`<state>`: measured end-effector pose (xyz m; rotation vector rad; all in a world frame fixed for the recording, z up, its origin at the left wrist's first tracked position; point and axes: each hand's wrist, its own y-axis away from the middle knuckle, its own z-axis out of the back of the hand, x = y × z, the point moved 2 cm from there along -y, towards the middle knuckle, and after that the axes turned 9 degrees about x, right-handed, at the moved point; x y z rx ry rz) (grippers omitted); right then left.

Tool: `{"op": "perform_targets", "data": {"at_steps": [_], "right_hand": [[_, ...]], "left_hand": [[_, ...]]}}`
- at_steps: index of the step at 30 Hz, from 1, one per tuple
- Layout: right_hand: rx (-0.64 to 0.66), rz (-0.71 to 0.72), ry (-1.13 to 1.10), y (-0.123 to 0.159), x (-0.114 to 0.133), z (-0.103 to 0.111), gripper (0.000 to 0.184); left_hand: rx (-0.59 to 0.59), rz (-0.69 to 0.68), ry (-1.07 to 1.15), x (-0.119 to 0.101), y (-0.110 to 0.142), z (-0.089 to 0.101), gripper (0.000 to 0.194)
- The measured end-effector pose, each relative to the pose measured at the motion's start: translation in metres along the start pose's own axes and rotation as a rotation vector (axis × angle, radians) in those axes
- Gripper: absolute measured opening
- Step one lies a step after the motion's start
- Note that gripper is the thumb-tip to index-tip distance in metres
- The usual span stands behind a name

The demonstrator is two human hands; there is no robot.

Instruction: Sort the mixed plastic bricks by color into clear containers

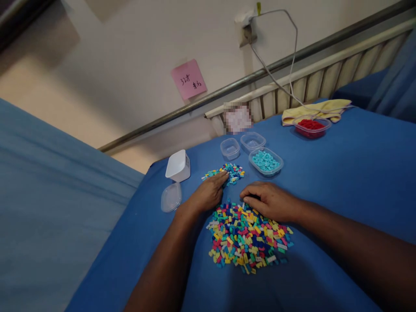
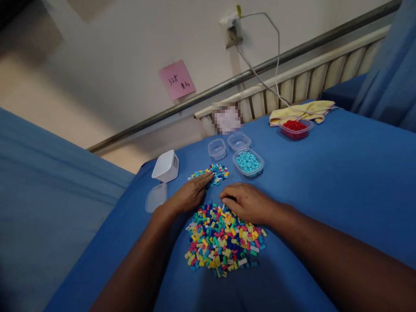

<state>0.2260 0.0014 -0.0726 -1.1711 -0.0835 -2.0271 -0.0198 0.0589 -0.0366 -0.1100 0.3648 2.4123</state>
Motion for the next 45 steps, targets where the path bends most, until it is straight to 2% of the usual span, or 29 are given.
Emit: {"op": "perform_targets", "data": {"at_steps": [2,7,11,14,17,20,22,24,27,32,36,40,45], "right_hand": [[-0.003,-0.002,-0.002,0.0,0.001,0.0,0.017],[-0.008,-0.008,-0.004,-0.001,-0.001,-0.002,0.016],[-0.004,-0.013,-0.001,-0.001,-0.002,-0.002,0.017],[0.002,-0.015,-0.007,-0.001,-0.001,-0.002,0.017],[0.006,-0.017,-0.019,-0.002,0.001,-0.001,0.017],[-0.003,-0.02,-0.018,-0.002,0.002,-0.001,0.017],[-0.004,-0.019,-0.023,-0.002,0.002,0.0,0.016],[0.002,-0.024,-0.037,-0.002,0.002,0.0,0.017],[0.01,-0.034,-0.056,-0.001,0.001,0.001,0.017],[-0.001,-0.029,-0.061,-0.001,-0.001,0.0,0.017],[-0.012,-0.024,-0.055,-0.001,-0.003,-0.001,0.016],[-0.021,-0.014,-0.047,-0.002,-0.004,-0.002,0.016],[-0.015,-0.012,-0.045,-0.002,-0.003,-0.001,0.015]], "left_hand": [[0.019,0.033,-0.022,0.003,0.016,-0.001,0.071],[0.045,0.147,-0.031,0.007,0.05,-0.005,0.063],[0.103,0.244,-0.005,0.005,0.058,-0.014,0.072],[0.113,0.267,-0.015,0.001,0.057,-0.018,0.081],[0.071,0.239,-0.049,-0.003,0.048,-0.013,0.074],[-0.095,0.236,-0.094,0.0,0.029,0.001,0.057],[-0.203,0.282,-0.118,0.004,0.012,0.012,0.044],[-0.242,0.347,-0.132,0.009,-0.006,0.021,0.036],[-0.212,0.404,-0.148,0.012,-0.033,0.03,0.035],[-0.06,0.486,-0.107,0.018,-0.059,0.032,0.029],[-0.004,0.508,-0.037,0.026,-0.063,0.032,0.032],[0.057,0.445,-0.055,0.029,-0.062,0.034,0.028],[0.076,0.362,-0.092,0.03,-0.064,0.038,0.024]]}}
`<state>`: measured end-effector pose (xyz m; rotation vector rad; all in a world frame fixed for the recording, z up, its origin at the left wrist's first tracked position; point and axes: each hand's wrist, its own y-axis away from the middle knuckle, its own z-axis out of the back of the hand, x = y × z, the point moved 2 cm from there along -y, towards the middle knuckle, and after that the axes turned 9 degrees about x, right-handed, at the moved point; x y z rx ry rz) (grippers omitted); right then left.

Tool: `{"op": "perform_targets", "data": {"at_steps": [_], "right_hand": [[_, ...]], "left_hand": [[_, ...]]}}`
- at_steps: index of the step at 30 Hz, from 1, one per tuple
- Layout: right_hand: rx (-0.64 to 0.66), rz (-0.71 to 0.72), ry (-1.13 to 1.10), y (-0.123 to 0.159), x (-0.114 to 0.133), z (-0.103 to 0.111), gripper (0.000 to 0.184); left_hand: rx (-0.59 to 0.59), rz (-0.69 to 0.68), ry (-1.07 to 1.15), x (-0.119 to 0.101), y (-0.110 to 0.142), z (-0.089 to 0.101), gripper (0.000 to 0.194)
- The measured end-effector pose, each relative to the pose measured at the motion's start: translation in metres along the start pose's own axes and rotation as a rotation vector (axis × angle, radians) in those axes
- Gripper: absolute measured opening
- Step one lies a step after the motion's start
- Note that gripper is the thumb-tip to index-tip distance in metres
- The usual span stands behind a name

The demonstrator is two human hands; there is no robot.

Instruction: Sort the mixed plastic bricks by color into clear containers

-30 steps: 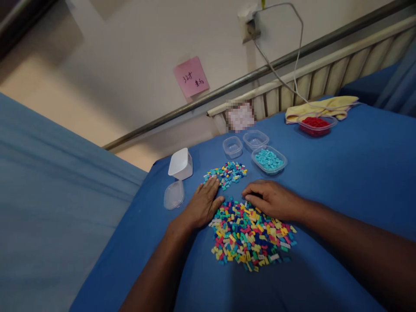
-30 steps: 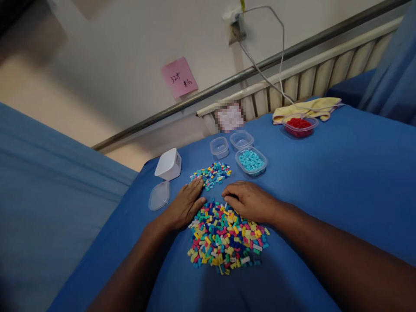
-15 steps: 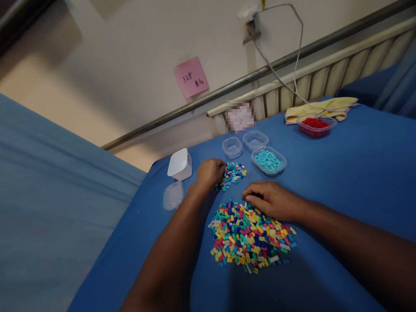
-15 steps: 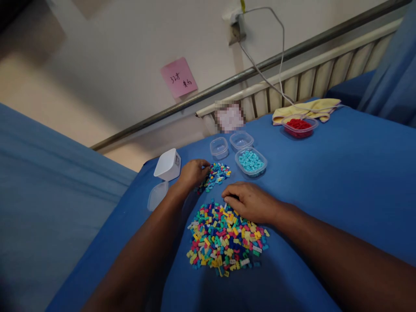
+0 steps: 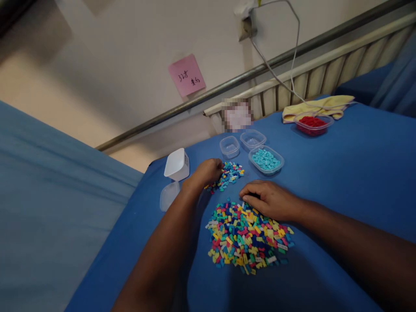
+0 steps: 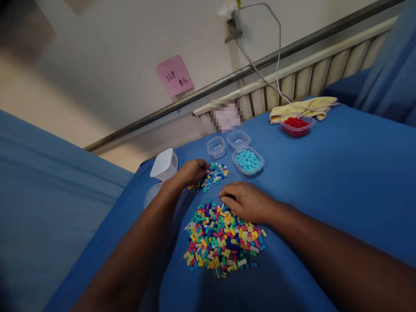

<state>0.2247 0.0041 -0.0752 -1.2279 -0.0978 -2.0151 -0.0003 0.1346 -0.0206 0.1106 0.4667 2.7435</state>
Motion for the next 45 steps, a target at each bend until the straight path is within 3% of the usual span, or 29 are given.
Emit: {"op": "perform_targets", "data": {"at_steps": [5,10,14,16,19,21,25,30,36,45], "right_hand": [[0.004,-0.003,-0.007,0.0,0.0,0.002,0.016],[-0.006,-0.018,-0.019,0.0,0.002,0.003,0.015],[-0.011,-0.016,-0.026,-0.001,0.003,0.003,0.016],[-0.011,-0.019,-0.021,-0.002,0.004,0.003,0.017],[-0.013,-0.027,-0.03,-0.002,0.006,0.004,0.018],[-0.01,-0.031,-0.038,-0.002,0.007,0.005,0.019],[-0.01,-0.028,-0.041,-0.002,0.006,0.005,0.018],[-0.012,-0.025,-0.038,-0.002,0.003,0.004,0.018],[-0.01,-0.03,-0.028,-0.002,0.003,0.004,0.018],[-0.009,-0.023,-0.038,-0.002,0.004,0.005,0.018]], "left_hand": [[-0.003,-0.076,-0.035,0.0,-0.001,0.007,0.016],[-0.066,-0.081,0.135,-0.002,0.024,0.02,0.015],[0.184,-0.222,0.429,-0.006,0.046,0.014,0.026],[0.197,-0.25,0.467,-0.006,0.046,0.01,0.027],[0.009,-0.176,0.267,-0.006,0.033,0.009,0.026],[-0.035,-0.125,0.095,-0.01,0.022,0.009,0.026],[0.056,-0.052,-0.073,-0.021,0.003,0.012,0.029],[0.175,-0.097,-0.165,-0.025,-0.012,0.016,0.033],[0.203,-0.079,-0.162,-0.027,-0.023,0.015,0.033],[0.203,-0.098,-0.099,-0.028,-0.017,0.009,0.03]]}}
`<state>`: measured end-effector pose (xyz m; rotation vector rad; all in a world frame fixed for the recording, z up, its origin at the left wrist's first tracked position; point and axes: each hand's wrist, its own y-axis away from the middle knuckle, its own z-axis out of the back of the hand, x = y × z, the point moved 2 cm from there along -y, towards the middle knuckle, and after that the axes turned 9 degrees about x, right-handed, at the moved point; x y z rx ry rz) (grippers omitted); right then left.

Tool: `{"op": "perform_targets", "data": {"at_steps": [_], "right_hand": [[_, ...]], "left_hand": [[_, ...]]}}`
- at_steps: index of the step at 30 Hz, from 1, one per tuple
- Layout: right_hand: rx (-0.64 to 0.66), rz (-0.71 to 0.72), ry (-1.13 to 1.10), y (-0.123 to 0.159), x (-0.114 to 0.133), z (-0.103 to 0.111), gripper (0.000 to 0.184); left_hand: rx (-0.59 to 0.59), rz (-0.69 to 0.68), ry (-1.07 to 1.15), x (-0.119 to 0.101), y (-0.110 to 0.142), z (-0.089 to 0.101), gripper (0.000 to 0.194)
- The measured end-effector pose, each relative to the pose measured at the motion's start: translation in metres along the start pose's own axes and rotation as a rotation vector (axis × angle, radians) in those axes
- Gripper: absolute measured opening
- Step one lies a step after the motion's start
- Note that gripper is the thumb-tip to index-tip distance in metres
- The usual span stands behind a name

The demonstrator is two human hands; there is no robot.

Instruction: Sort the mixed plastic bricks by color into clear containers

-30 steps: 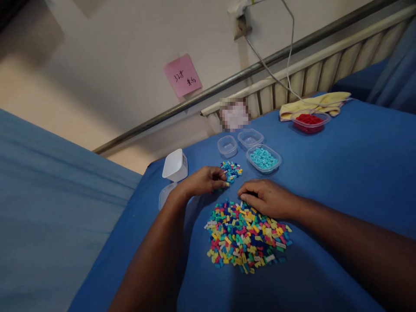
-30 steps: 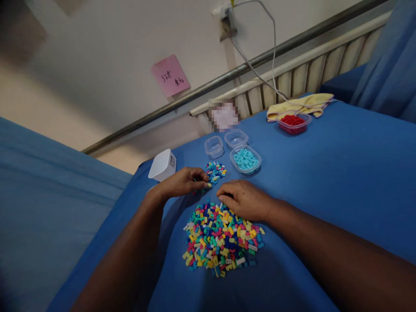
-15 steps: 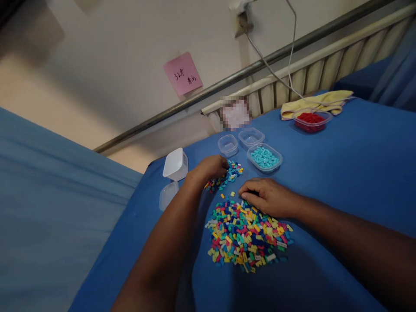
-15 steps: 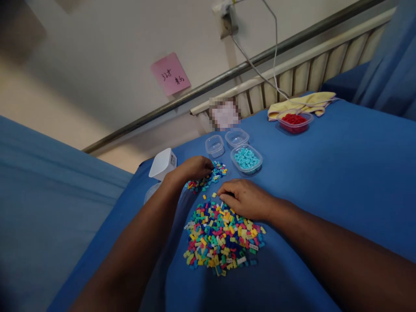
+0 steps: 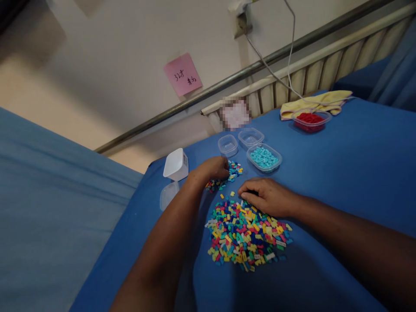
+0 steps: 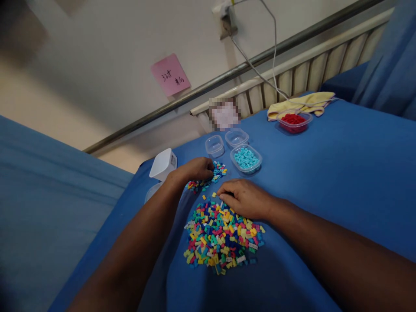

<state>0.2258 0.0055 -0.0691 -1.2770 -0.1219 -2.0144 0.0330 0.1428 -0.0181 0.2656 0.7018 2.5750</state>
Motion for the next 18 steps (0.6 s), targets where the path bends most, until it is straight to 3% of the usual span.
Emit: {"op": "perform_targets", "data": {"at_steps": [5,10,13,18], "right_hand": [[0.006,-0.008,-0.026,0.0,0.001,0.0,0.018],[0.007,-0.017,-0.037,0.0,0.001,0.001,0.019],[0.004,-0.007,-0.03,0.0,-0.001,0.0,0.019],[0.012,0.017,0.075,0.003,-0.007,-0.008,0.032]], "left_hand": [[-0.007,0.021,0.034,0.0,0.006,0.005,0.022],[-0.082,-0.021,0.284,0.001,0.055,0.011,0.019],[0.014,-0.128,0.377,-0.001,0.094,-0.004,0.018],[-0.148,-0.099,0.409,-0.009,0.129,-0.039,0.025]]}}
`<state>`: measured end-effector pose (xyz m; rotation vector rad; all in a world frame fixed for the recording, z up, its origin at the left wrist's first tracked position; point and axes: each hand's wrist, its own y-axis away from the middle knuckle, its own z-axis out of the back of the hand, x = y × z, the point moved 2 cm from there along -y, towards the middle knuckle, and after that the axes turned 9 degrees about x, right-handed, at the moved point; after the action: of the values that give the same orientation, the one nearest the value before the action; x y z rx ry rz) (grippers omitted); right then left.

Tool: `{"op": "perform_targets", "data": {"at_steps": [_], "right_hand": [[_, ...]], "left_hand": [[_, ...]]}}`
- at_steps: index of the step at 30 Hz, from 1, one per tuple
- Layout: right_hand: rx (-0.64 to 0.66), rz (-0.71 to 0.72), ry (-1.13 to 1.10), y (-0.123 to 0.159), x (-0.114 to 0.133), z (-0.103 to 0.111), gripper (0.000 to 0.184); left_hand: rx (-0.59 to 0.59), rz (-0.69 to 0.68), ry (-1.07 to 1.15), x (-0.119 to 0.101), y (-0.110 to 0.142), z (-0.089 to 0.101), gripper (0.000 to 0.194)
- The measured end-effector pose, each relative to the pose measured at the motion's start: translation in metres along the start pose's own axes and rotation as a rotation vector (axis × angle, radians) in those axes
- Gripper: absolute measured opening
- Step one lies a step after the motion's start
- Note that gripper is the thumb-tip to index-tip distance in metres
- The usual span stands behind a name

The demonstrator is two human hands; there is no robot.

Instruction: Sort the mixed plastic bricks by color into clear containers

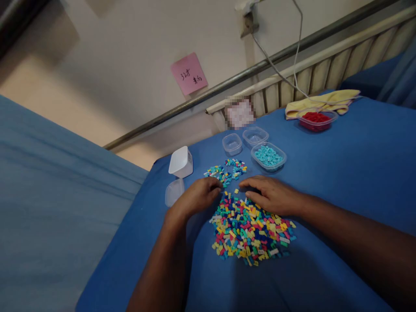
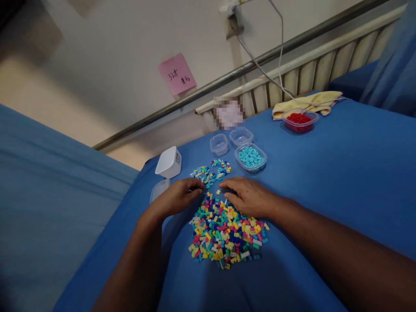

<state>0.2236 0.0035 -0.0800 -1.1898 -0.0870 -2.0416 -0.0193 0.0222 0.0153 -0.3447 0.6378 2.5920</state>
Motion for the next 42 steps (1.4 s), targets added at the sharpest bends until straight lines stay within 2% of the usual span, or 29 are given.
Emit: {"op": "perform_targets", "data": {"at_steps": [3,6,10,12,16,18,19,23,25,28,31,36,39,42], "right_hand": [[0.029,0.026,0.09,0.002,-0.002,-0.007,0.047],[0.075,0.062,0.15,0.003,-0.001,-0.01,0.051],[0.114,0.065,0.112,0.002,0.001,-0.01,0.054],[0.112,0.034,0.096,0.003,0.003,-0.009,0.054],[0.164,0.05,0.12,0.004,0.01,-0.008,0.049],[0.186,0.059,0.103,0.005,0.013,-0.007,0.046],[0.186,0.051,0.091,0.005,0.014,-0.006,0.045],[0.168,0.022,0.082,0.004,0.016,-0.002,0.043],[0.181,0.03,0.088,0.003,0.016,-0.002,0.043],[0.196,0.023,0.084,0.003,0.016,-0.002,0.045],[0.196,0.018,0.076,0.004,0.016,-0.001,0.045],[0.169,-0.01,0.045,0.004,0.017,0.001,0.045],[0.157,-0.026,0.018,0.003,0.016,0.002,0.044],[0.153,-0.034,-0.004,0.002,0.015,0.002,0.044]], "left_hand": [[-0.049,-0.022,0.045,-0.004,0.008,-0.019,0.032],[-0.064,-0.052,0.138,-0.006,0.011,-0.031,0.033],[-0.099,-0.087,0.389,0.0,0.013,-0.035,0.034],[-0.136,-0.062,0.4,0.002,0.015,-0.035,0.032],[-0.001,-0.168,0.39,-0.003,0.024,-0.037,0.03],[-0.001,-0.191,0.415,0.001,0.026,-0.038,0.031],[-0.061,-0.171,0.403,0.005,0.026,-0.038,0.03],[-0.474,-0.07,0.147,0.03,0.01,-0.037,0.03],[-0.536,-0.08,-0.009,0.036,-0.003,-0.038,0.032],[-0.422,-0.129,-0.194,0.033,-0.02,-0.042,0.036],[-0.335,-0.108,-0.314,0.028,-0.023,-0.041,0.035],[-0.319,-0.018,-0.292,0.03,-0.007,-0.033,0.029],[-0.298,-0.01,-0.281,0.03,0.0,-0.031,0.031],[-0.366,0.002,-0.222,0.03,0.001,-0.031,0.031]]}}
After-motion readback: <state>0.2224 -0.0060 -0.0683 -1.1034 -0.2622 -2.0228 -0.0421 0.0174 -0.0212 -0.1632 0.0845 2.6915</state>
